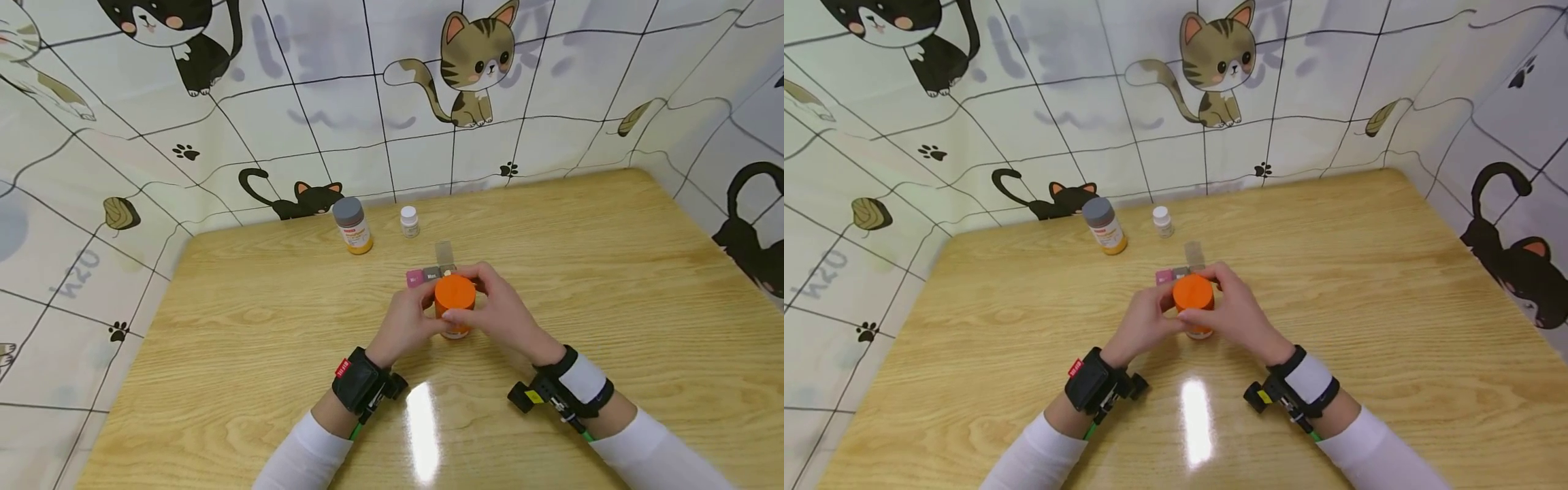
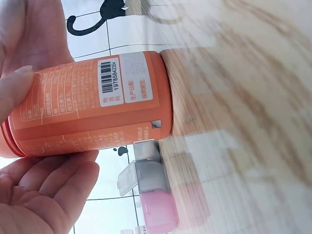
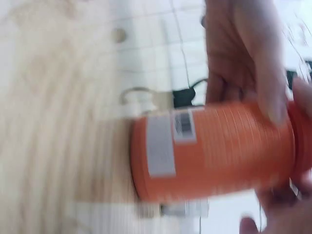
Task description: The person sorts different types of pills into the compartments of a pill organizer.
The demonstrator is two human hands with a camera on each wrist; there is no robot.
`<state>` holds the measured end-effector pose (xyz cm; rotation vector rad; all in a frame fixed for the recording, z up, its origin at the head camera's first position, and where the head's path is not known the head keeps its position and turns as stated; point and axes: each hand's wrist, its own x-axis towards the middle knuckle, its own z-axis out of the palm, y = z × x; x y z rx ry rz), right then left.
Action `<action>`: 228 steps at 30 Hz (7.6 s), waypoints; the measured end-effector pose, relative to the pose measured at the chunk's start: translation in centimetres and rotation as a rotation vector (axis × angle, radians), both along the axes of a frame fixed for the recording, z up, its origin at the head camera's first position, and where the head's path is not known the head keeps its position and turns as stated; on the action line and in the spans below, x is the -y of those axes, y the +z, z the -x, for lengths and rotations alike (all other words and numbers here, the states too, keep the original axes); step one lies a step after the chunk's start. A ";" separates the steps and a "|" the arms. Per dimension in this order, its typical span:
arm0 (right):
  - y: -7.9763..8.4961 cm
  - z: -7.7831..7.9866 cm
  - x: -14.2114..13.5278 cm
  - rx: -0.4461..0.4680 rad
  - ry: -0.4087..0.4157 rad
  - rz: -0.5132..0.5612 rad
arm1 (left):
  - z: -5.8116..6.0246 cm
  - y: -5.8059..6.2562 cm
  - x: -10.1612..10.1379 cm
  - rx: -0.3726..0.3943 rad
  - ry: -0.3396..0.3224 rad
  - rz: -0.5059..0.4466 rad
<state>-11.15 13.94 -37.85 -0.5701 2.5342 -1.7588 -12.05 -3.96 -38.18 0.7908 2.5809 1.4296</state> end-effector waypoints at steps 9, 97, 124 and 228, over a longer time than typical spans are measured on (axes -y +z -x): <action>0.2 0.0 -0.6 -0.002 0.062 0.009 | 0.1 0.1 -0.1 0.001 0.002 0.007; -0.9 9.2 -15.2 0.071 -0.464 -0.342 | -1.2 0.4 0.7 -0.025 0.090 0.108; 4.4 6.1 -6.9 -0.410 -0.222 -0.418 | 6.0 0.9 2.3 -0.059 0.099 0.734; -1.1 7.0 2.1 -0.411 0.257 -0.804 | 7.4 -1.0 1.5 -0.049 0.010 0.734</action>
